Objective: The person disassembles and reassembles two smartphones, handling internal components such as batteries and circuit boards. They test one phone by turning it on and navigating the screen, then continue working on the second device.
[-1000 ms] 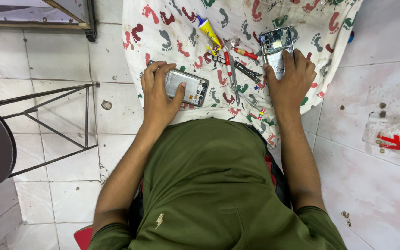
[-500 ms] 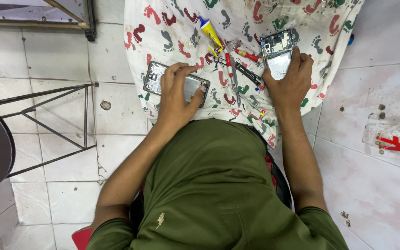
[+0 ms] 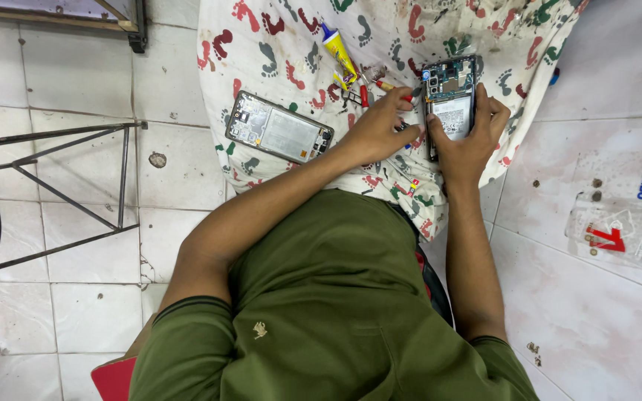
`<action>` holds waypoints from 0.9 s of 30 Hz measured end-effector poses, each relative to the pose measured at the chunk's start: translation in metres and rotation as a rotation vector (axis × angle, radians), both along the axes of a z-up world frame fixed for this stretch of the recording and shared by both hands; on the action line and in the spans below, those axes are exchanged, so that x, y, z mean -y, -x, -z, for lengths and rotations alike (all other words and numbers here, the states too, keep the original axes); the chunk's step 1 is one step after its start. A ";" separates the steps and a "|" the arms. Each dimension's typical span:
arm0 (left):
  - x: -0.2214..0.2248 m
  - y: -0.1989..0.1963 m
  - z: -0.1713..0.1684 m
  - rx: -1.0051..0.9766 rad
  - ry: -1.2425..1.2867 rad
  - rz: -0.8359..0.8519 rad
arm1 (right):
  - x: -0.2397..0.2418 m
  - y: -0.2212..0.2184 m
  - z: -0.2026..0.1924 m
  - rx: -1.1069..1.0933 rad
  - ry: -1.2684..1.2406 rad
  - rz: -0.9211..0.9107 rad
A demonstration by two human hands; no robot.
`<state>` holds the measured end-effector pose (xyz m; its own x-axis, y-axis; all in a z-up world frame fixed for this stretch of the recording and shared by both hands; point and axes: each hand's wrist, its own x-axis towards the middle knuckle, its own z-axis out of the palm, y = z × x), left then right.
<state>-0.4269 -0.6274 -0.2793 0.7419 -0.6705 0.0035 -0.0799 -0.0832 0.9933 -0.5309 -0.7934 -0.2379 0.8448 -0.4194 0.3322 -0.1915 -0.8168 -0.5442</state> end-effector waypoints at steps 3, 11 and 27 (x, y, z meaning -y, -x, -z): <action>0.032 0.001 0.016 -0.198 0.078 0.118 | 0.005 0.001 0.009 0.008 -0.066 0.027; 0.025 -0.002 -0.002 -0.448 0.389 0.238 | 0.003 0.011 -0.027 -0.058 -0.522 0.043; -0.121 0.029 -0.109 -0.665 0.417 0.152 | -0.104 0.043 -0.125 0.114 -0.731 -0.291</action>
